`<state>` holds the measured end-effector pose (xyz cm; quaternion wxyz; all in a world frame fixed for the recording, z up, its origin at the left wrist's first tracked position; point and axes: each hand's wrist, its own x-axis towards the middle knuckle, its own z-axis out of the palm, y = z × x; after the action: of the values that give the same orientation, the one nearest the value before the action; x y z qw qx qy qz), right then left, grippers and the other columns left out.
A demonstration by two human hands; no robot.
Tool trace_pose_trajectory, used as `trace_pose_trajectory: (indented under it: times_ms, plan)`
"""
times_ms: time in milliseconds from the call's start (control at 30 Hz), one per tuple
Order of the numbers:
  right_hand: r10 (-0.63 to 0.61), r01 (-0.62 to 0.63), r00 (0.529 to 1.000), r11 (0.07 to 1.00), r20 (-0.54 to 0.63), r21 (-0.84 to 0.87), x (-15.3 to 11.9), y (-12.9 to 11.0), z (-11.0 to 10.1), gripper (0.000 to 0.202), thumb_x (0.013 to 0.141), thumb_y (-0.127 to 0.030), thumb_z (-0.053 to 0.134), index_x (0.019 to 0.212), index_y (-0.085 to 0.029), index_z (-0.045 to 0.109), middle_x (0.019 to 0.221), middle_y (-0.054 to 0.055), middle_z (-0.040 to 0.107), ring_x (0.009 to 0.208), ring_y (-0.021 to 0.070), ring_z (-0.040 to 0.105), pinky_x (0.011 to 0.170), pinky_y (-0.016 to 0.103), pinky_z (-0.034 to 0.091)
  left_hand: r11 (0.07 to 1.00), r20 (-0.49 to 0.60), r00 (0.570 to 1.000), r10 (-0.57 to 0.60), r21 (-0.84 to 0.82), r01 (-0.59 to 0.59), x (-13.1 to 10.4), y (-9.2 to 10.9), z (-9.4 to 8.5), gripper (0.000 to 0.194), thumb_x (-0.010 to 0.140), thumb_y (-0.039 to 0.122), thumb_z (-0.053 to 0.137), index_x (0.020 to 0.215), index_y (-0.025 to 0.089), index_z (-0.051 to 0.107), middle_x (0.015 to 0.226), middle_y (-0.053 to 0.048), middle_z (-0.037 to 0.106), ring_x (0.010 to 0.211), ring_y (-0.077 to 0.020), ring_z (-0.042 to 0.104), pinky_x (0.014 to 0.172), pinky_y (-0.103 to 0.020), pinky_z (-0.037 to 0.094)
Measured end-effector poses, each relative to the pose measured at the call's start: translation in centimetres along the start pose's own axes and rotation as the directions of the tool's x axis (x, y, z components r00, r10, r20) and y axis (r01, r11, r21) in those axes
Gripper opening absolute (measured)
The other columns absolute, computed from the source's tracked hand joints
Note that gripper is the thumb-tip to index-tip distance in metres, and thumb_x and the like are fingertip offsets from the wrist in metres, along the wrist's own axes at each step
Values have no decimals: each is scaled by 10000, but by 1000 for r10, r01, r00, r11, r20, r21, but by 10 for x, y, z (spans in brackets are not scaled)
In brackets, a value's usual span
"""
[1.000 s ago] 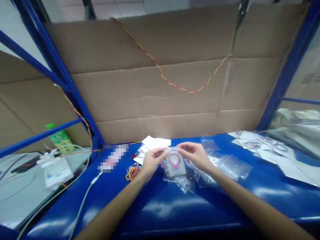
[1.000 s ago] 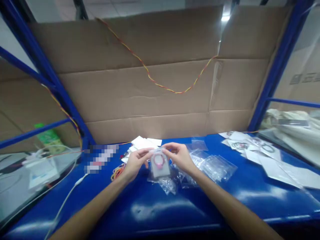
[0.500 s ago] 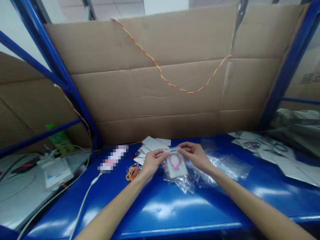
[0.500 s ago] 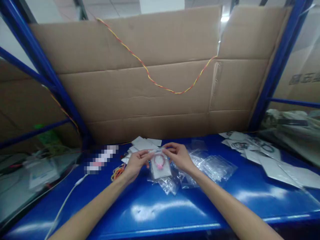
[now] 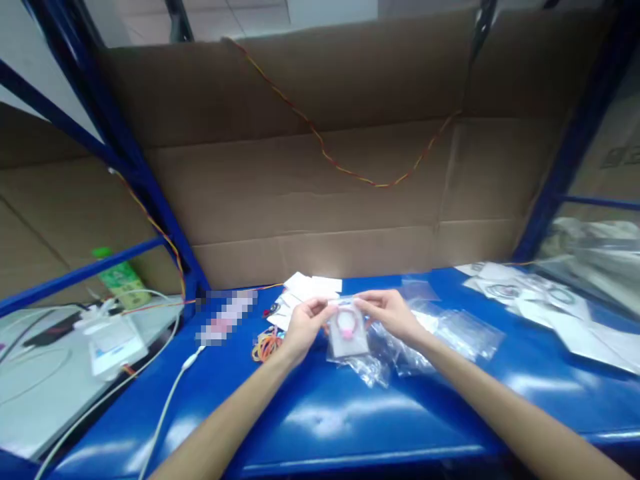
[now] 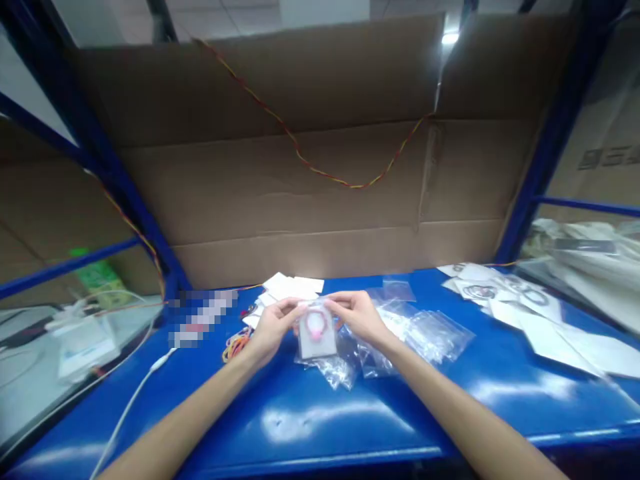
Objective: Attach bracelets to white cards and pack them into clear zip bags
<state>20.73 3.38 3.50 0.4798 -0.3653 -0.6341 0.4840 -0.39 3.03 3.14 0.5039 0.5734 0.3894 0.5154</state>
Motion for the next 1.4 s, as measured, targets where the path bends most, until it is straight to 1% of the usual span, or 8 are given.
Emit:
trace_pose_trajectory:
  times_ms: [133, 200, 367, 633, 867, 1100, 1200, 1400]
  plan:
    - [0, 0, 1000, 1000, -2, -12, 0, -1, -1, 423, 817, -528, 750, 991, -146, 808, 905, 95, 806, 713, 200, 698, 596, 293, 550, 997, 27, 998, -56, -45, 57, -2, 1, 0, 541, 718, 466, 869, 1131, 140, 744, 825, -62, 763, 598, -139, 603, 516, -228, 452]
    - [1, -1, 1000, 1000, 3, -13, -1, -1, -1, 422, 817, -531, 746, 995, -153, 807, 912, 93, 807, 716, 199, 697, 598, 293, 549, 997, 37, 997, -61, -42, 62, -2, 2, 0, 568, 719, 458, 868, 1168, 133, 746, 848, -73, 770, 598, -140, 597, 508, -231, 449]
    - [2, -2, 1000, 1000, 6, -16, 0, 0, -1, 448, 818, -533, 748, 1011, -133, 804, 903, 94, 805, 703, 189, 693, 601, 283, 539, 999, 7, 999, -44, 13, 43, -2, 3, 0, 522, 723, 430, 858, 1122, 102, 783, 835, -82, 766, 570, -121, 550, 501, -233, 432]
    - [2, -1, 1000, 1000, 22, -13, 2, 5, -1, 466, 827, -541, 744, 1054, -136, 793, 882, 91, 795, 664, 176, 677, 567, 278, 551, 998, -41, 999, -28, 62, 30, -3, 6, 0, 434, 728, 393, 849, 1065, 121, 816, 818, -86, 778, 543, -120, 519, 501, -243, 399]
    - [29, -27, 997, 999, 74, -16, 0, 1, -1, 458, 828, -583, 727, 935, -143, 796, 820, 71, 761, 671, 183, 664, 524, 274, 558, 999, -16, 999, -31, 45, 32, -1, 3, -2, 445, 726, 418, 855, 1067, 135, 808, 820, -77, 777, 528, -107, 509, 488, -228, 397]
    - [30, -29, 994, 1000, 108, -12, -1, -1, 0, 463, 837, -587, 716, 945, -143, 787, 811, 57, 742, 651, 169, 643, 514, 267, 559, 999, 52, 998, -23, 24, 22, -1, 3, -3, 475, 742, 461, 841, 1081, 134, 771, 791, -47, 729, 579, -127, 564, 480, -220, 431]
    - [20, -16, 995, 999, 97, -39, 0, 2, 0, 477, 858, -593, 689, 967, -141, 794, 803, 53, 742, 620, 156, 627, 495, 255, 543, 1000, 45, 999, -20, 22, 19, -1, 2, -1, 495, 735, 478, 843, 1071, 124, 757, 759, -38, 715, 545, -118, 549, 470, -222, 429]
    - [-5, 9, 999, 996, 46, -94, 1, 3, -1, 425, 875, -562, 684, 896, -156, 807, 732, 44, 726, 567, 143, 592, 459, 237, 500, 999, 22, 999, -24, 37, 23, -1, 1, 0, 498, 742, 455, 842, 1100, 119, 756, 771, -53, 739, 526, -118, 543, 472, -229, 421]
